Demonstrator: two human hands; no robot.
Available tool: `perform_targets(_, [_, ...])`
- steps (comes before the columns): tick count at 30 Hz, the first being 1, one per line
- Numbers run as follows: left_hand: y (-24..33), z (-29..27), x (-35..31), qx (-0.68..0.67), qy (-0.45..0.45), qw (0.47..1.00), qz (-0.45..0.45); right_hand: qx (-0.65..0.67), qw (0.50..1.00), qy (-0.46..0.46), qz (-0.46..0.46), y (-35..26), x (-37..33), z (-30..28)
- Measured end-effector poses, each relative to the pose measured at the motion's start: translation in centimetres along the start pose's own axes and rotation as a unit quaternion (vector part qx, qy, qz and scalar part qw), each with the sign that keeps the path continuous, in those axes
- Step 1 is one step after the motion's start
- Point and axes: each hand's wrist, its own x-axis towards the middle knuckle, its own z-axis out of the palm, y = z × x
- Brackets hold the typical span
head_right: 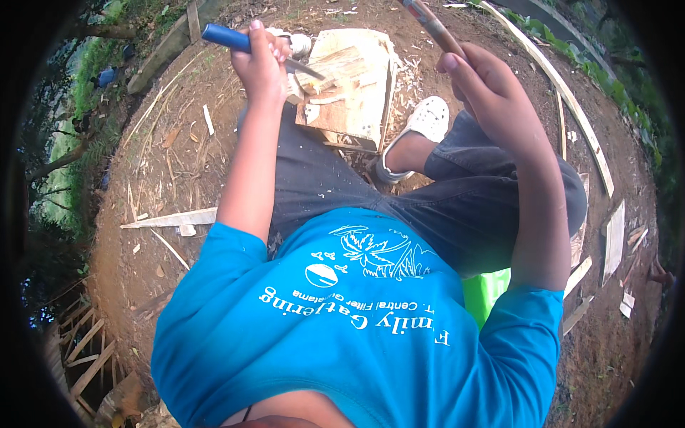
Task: The person carves a piece of wood using a chisel and a small hammer while sitting on the ground, periodically clearing wood shavings and turning the wood block over.
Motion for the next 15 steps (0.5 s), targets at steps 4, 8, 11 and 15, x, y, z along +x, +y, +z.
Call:
perform_targets(4, [0.4,-1.1,-0.6,0.097,-0.054,0.993,0.04,0.004,1.0,0.015,0.001,1.1,-0.2,-0.2])
perform_targets(8, [0.0,-1.2,-0.7,0.112,-0.048,0.992,0.047,0.003,1.0,0.008,-0.005,1.3,-0.1,0.2])
perform_targets(11, [0.1,-1.2,-0.5,0.119,-0.058,0.989,0.059,-0.024,1.0,-0.002,-0.013,1.6,-0.1,0.5])
perform_targets(15, [0.2,-1.4,-0.1,0.115,-0.08,0.988,0.062,-0.051,0.998,-0.006,-0.024,1.5,-0.1,0.9])
